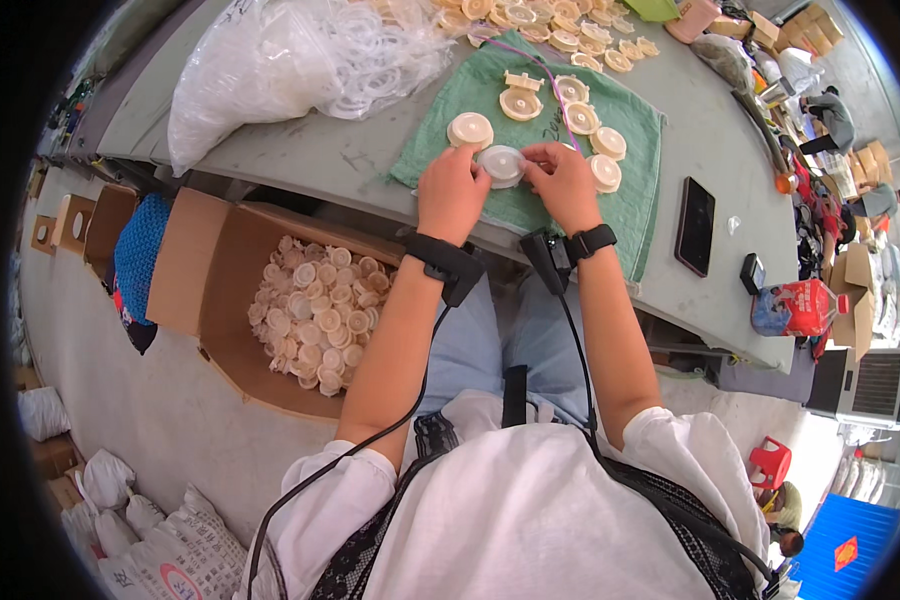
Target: Manually assembling small plastic circular components by fitting rings and center pieces together.
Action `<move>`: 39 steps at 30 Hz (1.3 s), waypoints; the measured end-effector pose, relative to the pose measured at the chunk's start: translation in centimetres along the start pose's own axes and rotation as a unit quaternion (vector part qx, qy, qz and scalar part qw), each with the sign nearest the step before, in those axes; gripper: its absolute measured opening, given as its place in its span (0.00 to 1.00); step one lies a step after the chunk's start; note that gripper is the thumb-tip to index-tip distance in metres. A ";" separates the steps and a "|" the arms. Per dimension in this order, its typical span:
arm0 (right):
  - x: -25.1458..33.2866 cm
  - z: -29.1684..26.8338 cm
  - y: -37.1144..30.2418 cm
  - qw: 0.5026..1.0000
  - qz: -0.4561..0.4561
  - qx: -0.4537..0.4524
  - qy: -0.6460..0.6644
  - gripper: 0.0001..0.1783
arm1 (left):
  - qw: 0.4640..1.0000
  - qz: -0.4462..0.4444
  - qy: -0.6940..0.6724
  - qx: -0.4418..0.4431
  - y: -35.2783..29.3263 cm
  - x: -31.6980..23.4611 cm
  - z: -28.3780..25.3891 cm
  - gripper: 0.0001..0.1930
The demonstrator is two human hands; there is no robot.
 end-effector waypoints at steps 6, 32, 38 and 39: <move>-0.3 -0.1 0.2 0.999 0.032 0.009 0.019 0.08 | 1.000 0.011 0.008 0.018 0.5 0.4 0.1 0.08; -0.5 0.5 -0.2 0.995 0.036 -0.008 -0.093 0.06 | 0.986 -0.072 0.091 0.121 2.9 0.3 -0.1 0.06; -0.2 0.8 -0.1 0.994 0.047 -0.020 -0.093 0.07 | 0.981 -0.079 0.142 0.103 3.0 -0.2 -0.1 0.08; -0.3 0.9 -0.1 0.994 0.043 -0.023 -0.098 0.07 | 0.981 -0.077 0.151 0.096 3.0 -0.4 0.0 0.08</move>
Point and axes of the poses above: each hand's wrist, its own y-axis towards the middle knuckle, its own z-axis out of the palm, x = y × z, the point moved 4 cm from there along y, towards the middle knuckle, and after that the axes turned 13 degrees about -z, right-handed, at the moved point
